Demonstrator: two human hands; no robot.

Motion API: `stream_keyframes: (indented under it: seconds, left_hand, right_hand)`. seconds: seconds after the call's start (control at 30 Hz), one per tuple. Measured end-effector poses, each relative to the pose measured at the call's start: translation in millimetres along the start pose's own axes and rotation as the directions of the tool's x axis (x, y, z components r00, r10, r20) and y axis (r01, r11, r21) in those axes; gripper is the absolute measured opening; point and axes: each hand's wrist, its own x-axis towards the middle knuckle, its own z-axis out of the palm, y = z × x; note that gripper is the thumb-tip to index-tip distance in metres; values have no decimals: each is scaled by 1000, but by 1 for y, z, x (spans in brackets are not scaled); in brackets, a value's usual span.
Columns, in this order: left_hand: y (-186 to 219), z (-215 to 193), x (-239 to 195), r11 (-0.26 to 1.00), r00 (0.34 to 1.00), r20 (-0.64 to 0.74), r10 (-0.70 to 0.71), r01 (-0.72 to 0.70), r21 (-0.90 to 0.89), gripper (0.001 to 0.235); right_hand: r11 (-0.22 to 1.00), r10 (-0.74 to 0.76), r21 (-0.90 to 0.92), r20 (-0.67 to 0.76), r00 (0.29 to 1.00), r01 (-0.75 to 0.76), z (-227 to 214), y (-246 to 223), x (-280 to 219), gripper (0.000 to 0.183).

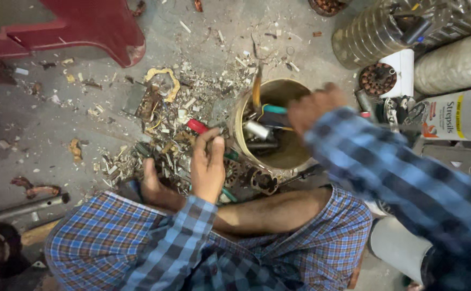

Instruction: The person disassembles small electronic components and motor parts, using pliers, a screwdriver, and a wire cutter to remove wires and extract copper coils from metal housings.

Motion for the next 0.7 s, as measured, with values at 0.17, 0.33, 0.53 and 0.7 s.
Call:
stream_keyframes:
  seconds: [0.17,0.33,0.53,0.7]
  left_hand:
    - [19,8,-26,923,855,446,-265,358,-139,28]
    - [27,11,-66,995,657,754,-14,87,-58,55]
    - [3,14,-87,877,478,857,-192,476,-69,81]
    - [8,10,-89,803,422,886,-191,586,-106,66]
  right_hand:
    - [818,302,477,117,946,-320,44,42,-73,56]
    - [225,321,927,-360,876,299,129,-12,-108,67]
    - [-64,390,969,-197,900,240,167,-103,-123,55]
    - [179,472,896,-440,764,405,145,-121,-126,76]
